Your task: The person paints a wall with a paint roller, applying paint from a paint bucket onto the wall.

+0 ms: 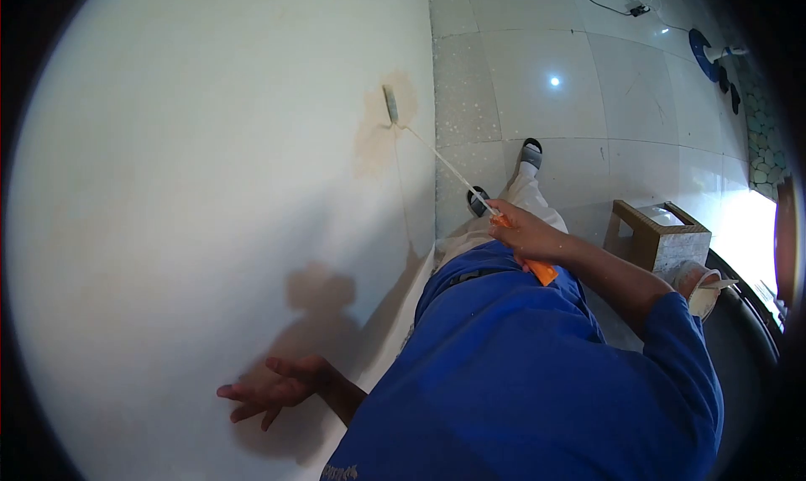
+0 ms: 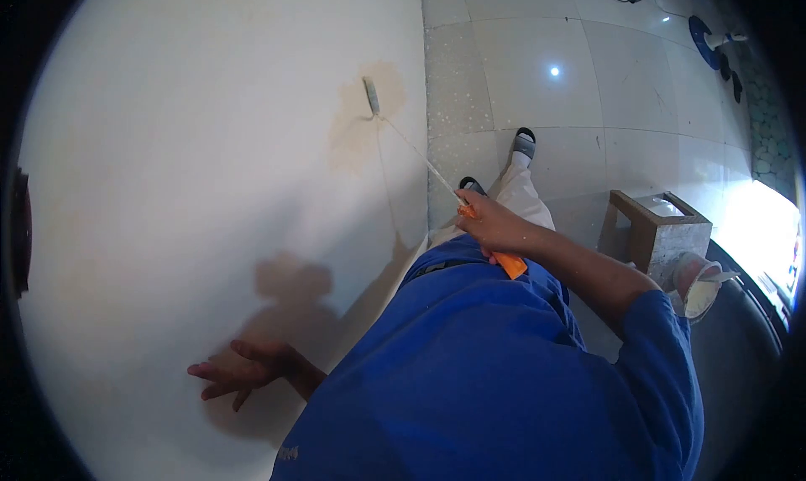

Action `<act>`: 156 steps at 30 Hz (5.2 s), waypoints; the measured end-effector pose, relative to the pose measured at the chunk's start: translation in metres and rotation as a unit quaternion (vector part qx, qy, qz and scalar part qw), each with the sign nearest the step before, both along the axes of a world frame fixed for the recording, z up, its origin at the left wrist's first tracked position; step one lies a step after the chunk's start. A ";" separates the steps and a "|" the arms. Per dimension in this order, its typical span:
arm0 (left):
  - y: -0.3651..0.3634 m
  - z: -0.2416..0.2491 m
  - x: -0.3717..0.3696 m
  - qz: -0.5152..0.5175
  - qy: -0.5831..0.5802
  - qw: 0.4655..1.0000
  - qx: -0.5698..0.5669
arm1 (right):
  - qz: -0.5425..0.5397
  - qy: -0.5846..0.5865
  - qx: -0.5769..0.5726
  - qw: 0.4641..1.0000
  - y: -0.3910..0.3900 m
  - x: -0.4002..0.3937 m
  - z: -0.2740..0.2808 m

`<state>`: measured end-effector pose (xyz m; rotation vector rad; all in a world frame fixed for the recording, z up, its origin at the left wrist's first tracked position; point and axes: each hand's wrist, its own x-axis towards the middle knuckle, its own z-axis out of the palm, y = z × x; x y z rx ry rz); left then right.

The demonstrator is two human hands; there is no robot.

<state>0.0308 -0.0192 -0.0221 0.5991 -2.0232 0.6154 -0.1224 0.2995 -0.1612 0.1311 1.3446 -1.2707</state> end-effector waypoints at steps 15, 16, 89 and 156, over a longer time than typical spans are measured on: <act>-0.004 0.000 0.008 0.096 -0.018 0.995 -0.004 | -0.015 0.017 0.013 1.000 -0.084 -0.092 -0.122; -0.004 0.000 0.008 0.093 -0.015 0.995 -0.011 | -0.014 0.015 0.013 1.000 -0.091 -0.101 -0.143; -0.037 0.014 0.044 0.240 -0.100 0.953 -0.154 | 0.040 0.006 0.021 0.999 -0.037 -0.077 -0.085; 0.017 0.004 -0.008 -0.180 -0.039 0.974 0.133 | 0.140 0.156 -0.002 0.978 0.009 0.002 0.076</act>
